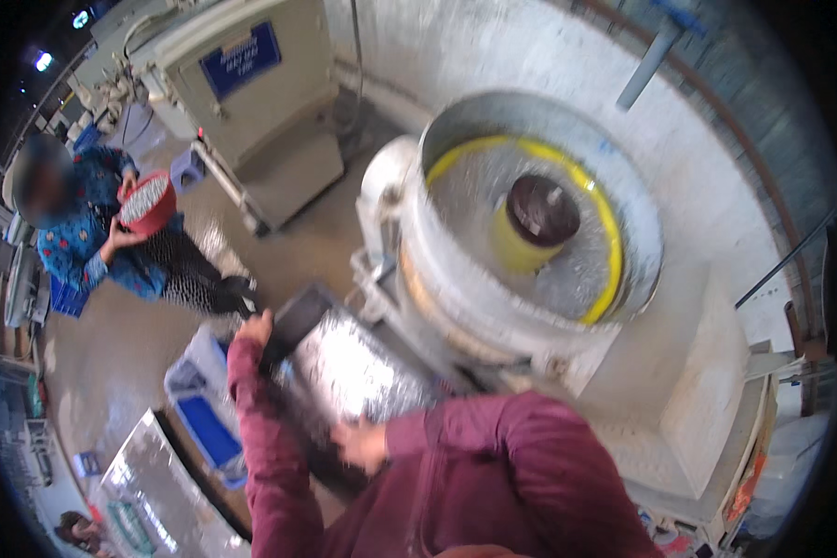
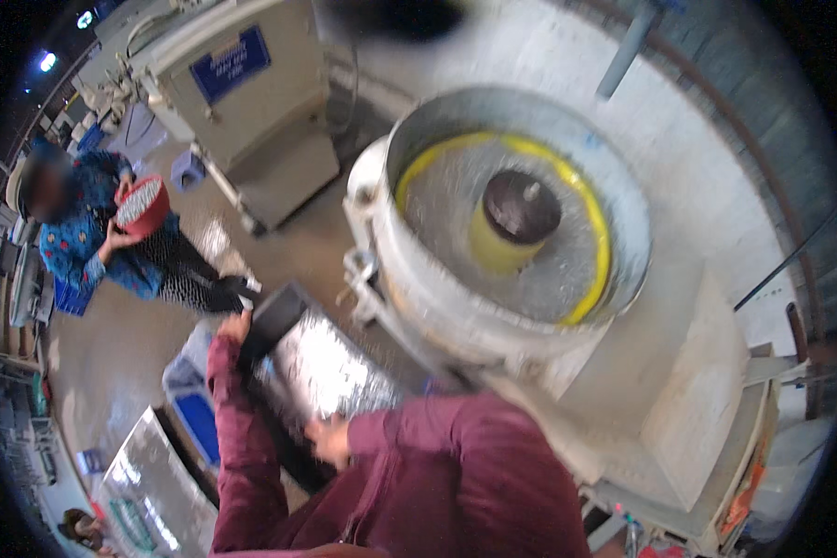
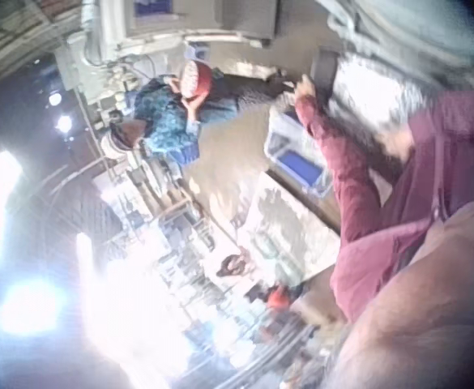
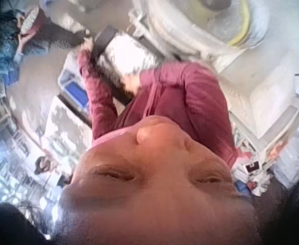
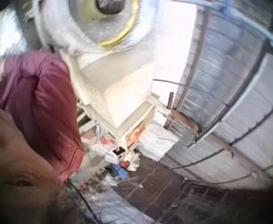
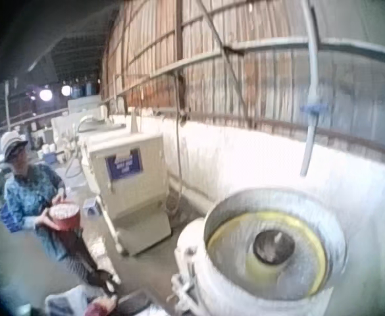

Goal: The person repeatedly scoops small metal pieces from a black tray and drops them into a rotating industrial machine. Another worker briefly adds a granular substance to the machine. The person continues loading the tray contents until the tray is empty.

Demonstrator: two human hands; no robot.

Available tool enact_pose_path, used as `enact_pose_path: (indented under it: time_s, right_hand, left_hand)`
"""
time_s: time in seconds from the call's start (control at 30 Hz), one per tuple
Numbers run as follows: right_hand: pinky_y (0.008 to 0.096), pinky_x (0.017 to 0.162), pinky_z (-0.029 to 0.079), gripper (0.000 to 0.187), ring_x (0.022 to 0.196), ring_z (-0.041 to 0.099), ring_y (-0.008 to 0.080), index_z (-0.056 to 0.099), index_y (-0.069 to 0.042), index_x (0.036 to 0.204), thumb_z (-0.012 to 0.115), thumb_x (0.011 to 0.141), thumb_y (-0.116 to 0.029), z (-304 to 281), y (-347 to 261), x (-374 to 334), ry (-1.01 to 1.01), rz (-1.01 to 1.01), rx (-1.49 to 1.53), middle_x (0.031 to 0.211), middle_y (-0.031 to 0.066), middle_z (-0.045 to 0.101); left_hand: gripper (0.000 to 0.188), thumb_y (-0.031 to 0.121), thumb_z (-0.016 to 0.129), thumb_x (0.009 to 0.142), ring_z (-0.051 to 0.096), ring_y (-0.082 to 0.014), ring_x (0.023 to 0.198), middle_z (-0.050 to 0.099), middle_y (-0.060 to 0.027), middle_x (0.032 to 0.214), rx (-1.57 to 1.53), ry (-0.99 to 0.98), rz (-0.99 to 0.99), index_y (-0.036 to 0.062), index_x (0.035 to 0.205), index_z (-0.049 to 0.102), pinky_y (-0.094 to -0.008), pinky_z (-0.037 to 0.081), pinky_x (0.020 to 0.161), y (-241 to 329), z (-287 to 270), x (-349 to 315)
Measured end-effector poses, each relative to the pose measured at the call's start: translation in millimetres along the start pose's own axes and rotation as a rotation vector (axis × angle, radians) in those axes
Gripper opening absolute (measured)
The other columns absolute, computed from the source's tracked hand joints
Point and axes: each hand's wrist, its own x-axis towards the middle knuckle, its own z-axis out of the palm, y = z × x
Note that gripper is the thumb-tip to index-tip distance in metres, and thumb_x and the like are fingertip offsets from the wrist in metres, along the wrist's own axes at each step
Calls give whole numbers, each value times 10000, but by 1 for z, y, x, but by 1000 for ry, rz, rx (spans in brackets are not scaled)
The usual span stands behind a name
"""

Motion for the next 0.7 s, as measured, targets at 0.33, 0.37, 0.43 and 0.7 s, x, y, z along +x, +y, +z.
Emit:
enact_pose_path:
  time_s: [0.33,0.37,0.43,0.7]
  right_hand:
    - [384,576,463,244,666,598,272,566,-55,747,701,593,-188,-19,16,-35,614,-65,706,672,114,592]
    - [350,544,432,258,614,555,192,509,-61,700,707,603,-196,-23,22,-44,683,-102,811,614,65,550]
    - [287,536,415,207,625,531,104,525,-60,716,702,660,-149,-31,31,-57,646,-175,1170,634,11,555]
    - [202,656,399,157,722,496,36,518,-82,746,655,811,-122,-46,17,-72,956,-200,1617,742,-29,559]
  left_hand:
    - [471,365,218,908,534,-431,1041,572,-254,1094,-101,-35,-146,81,1099,542,-491,417,894,20,-21,-7]
    - [478,365,214,908,531,-430,1047,570,-256,1096,-105,-42,-151,81,1107,542,-490,411,902,21,-19,-9]
    - [497,367,202,903,517,-427,1071,558,-257,1123,-100,-77,-190,102,1167,529,-483,383,940,23,-16,-13]
    - [317,263,293,903,563,-421,1004,583,-263,1058,-65,24,-160,115,1088,504,-487,450,846,32,-8,-23]
